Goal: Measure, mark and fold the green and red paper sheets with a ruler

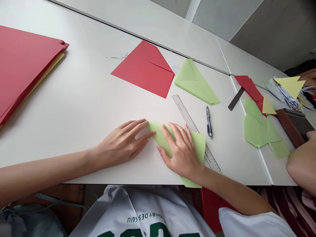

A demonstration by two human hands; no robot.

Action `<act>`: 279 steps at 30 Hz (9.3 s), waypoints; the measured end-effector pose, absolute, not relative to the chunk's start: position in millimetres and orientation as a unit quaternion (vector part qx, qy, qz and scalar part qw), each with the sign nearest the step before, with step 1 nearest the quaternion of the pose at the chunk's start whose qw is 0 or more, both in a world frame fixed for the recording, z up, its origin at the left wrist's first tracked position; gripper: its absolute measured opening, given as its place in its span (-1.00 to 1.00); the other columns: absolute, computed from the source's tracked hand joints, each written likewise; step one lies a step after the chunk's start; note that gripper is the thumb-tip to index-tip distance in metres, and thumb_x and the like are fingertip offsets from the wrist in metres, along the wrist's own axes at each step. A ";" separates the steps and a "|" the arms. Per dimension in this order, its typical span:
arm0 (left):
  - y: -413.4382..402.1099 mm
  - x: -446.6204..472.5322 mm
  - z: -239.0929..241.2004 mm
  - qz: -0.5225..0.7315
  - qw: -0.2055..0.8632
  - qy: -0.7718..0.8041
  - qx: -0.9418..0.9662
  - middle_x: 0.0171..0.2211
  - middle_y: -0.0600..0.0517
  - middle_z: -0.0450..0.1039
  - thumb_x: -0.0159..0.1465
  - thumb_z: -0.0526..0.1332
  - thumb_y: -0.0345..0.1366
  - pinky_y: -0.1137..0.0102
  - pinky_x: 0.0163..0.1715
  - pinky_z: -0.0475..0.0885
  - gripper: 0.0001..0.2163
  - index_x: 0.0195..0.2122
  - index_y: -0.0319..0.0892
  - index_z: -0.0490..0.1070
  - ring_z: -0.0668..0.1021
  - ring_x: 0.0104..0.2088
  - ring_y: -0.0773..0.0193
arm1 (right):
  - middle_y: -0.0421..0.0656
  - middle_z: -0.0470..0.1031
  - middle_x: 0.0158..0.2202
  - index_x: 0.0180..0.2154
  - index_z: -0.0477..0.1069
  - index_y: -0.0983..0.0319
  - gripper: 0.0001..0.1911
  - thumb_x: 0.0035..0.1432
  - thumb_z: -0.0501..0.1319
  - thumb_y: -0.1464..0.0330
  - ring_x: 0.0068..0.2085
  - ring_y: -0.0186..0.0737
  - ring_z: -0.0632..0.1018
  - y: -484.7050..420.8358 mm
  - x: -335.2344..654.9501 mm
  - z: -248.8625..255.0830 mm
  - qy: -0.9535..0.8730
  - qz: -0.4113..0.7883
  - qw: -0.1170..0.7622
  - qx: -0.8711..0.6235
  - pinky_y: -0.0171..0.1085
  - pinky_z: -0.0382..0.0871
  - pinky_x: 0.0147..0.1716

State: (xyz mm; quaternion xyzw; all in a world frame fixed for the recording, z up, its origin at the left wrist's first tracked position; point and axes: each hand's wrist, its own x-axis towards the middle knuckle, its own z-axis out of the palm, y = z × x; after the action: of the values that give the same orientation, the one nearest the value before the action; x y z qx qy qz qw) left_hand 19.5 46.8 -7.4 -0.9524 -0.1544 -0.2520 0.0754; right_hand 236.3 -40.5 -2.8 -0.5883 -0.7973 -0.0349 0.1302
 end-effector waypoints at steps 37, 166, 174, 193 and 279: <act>47.5 20.6 -7.1 -0.248 0.105 -0.149 -0.952 -0.02 -0.25 0.51 0.42 0.06 -0.38 0.12 0.00 0.56 -0.71 0.06 -0.25 0.49 0.58 0.04 0.00 | 0.13 0.17 0.34 0.33 0.16 0.28 -0.47 0.38 -0.05 0.36 0.31 0.08 0.22 -44.0 234.1 -6.7 -0.797 -0.050 0.111 -0.591 0.22 -0.06 0.32; 77.2 32.8 2.4 -0.203 -0.094 -0.074 -0.972 0.15 -0.01 0.41 0.47 0.00 -0.16 0.14 0.20 0.44 -0.69 0.07 -0.07 0.45 0.41 0.21 0.25 | 0.07 0.58 0.01 -0.03 0.44 0.31 -0.72 0.20 0.22 0.56 0.11 -0.03 0.54 -136.6 265.9 3.2 -0.815 -0.014 0.249 -0.523 -0.06 0.55 0.08; 76.3 31.7 2.7 -0.199 -0.091 -0.069 -0.973 0.16 0.01 0.38 0.48 -0.01 -0.16 0.12 0.21 0.43 -0.69 0.09 -0.05 0.44 0.42 0.21 0.22 | 0.05 0.60 -0.03 -0.23 0.43 0.25 -0.76 0.10 0.15 0.63 0.00 -0.05 0.62 -130.8 257.1 5.0 -0.817 -0.057 0.239 -0.522 -0.09 0.57 0.04; 58.8 53.9 0.7 -0.182 -0.031 0.043 -0.982 0.15 -0.07 0.45 0.43 0.11 -0.21 0.23 0.20 0.42 -0.72 0.09 -0.10 0.46 0.45 0.20 0.19 | -0.06 0.63 -0.09 -0.20 0.61 0.32 -0.76 0.20 0.21 0.63 -0.02 -0.07 0.63 -129.0 259.9 -0.7 -0.833 -0.124 0.225 -0.489 -0.21 0.58 -0.01; 59.1 76.9 2.5 -0.122 -0.094 -0.112 -0.982 0.32 -0.05 0.22 0.31 -0.01 -0.41 0.11 0.33 0.16 -0.43 0.37 -0.22 0.03 0.24 0.33 0.09 | 0.05 0.13 0.37 0.31 0.15 0.48 -0.40 0.37 0.06 0.25 0.41 0.00 0.07 -85.5 247.4 -10.9 -0.822 0.027 0.165 -0.544 -0.02 0.11 0.36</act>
State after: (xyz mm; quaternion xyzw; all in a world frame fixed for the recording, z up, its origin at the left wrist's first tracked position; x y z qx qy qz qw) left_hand 76.9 59.1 2.5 -0.9817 -0.1121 -0.1219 -0.0944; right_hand 247.4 -85.5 -10.9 -0.5444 -0.8219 0.0275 0.1655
